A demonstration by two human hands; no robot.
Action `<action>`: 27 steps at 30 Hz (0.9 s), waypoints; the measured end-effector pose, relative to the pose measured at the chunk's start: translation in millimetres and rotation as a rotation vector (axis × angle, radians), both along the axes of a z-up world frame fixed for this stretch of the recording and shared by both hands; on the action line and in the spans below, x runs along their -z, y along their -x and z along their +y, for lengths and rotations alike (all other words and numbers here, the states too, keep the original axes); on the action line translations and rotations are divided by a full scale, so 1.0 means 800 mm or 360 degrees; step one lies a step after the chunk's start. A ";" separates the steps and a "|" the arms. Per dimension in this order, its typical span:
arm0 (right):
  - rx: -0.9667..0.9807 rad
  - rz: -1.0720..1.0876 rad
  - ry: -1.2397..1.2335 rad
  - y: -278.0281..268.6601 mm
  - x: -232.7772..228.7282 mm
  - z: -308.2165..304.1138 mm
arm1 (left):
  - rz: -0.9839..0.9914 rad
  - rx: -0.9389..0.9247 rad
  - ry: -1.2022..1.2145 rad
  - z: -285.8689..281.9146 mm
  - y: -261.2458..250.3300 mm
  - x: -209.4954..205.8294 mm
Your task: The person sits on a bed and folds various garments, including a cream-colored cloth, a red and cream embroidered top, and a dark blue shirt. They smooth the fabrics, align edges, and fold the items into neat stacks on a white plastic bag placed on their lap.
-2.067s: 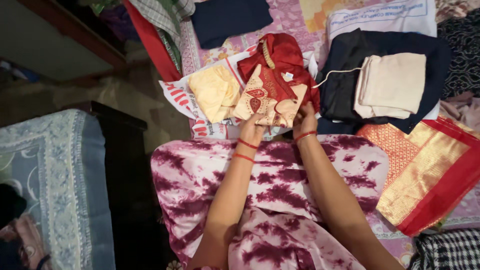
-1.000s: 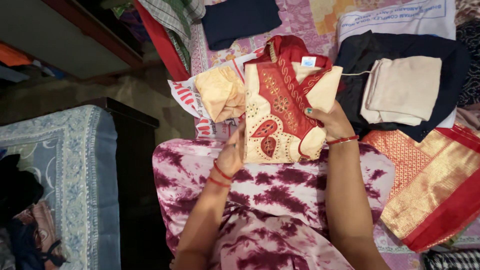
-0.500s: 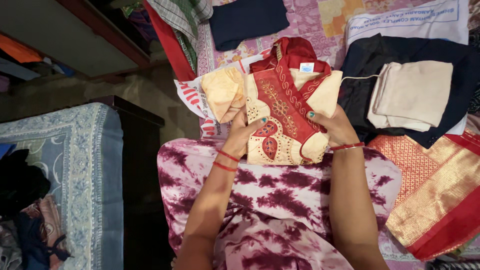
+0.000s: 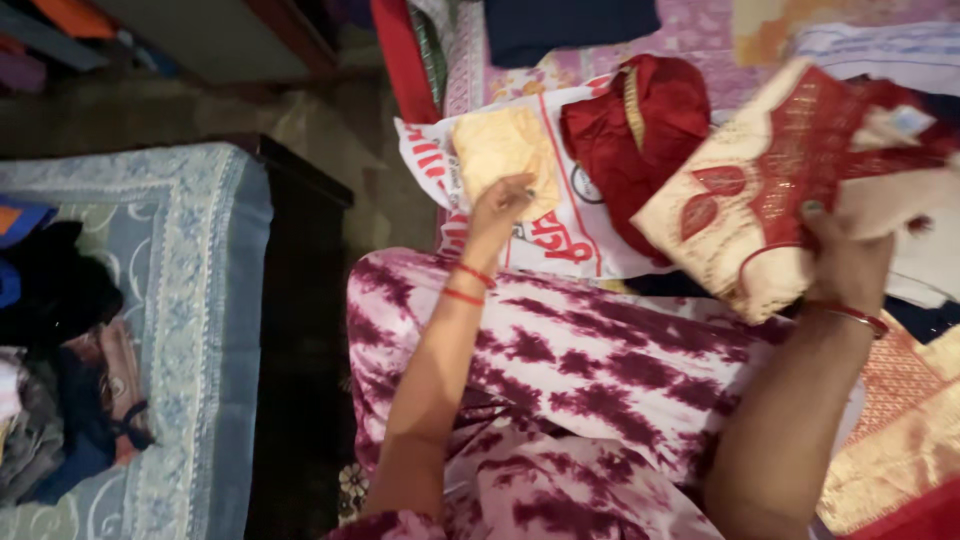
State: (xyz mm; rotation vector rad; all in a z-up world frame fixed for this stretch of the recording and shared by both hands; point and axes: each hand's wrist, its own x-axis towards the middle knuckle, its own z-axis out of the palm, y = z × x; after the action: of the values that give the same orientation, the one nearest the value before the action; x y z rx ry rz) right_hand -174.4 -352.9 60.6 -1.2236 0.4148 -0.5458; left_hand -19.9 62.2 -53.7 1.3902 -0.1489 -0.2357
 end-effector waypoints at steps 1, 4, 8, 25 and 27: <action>0.0018 -0.0017 -0.0037 -0.006 0.012 -0.010 | -0.0101 -0.0148 0.0044 0.018 -0.033 0.033; 0.0077 -0.0022 -0.0108 -0.032 0.046 -0.026 | -0.0206 -0.0465 -0.0480 0.081 -0.082 0.087; -0.0014 0.0091 -0.0128 -0.055 0.049 -0.005 | 0.0134 -0.0450 -0.0576 0.095 -0.106 0.107; -0.0825 0.0624 0.0022 -0.144 0.022 0.159 | 0.0209 -0.0489 0.0858 0.163 -0.107 -0.138; -0.1062 0.0434 -0.0079 -0.189 0.025 0.185 | -0.0003 -0.0356 0.0875 0.200 -0.105 -0.154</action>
State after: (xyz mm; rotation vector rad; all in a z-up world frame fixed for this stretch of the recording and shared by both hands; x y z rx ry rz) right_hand -23.1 -205.3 40.3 -1.3024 0.2216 0.2031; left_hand 64.4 222.5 69.7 0.8501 -0.0517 -0.0016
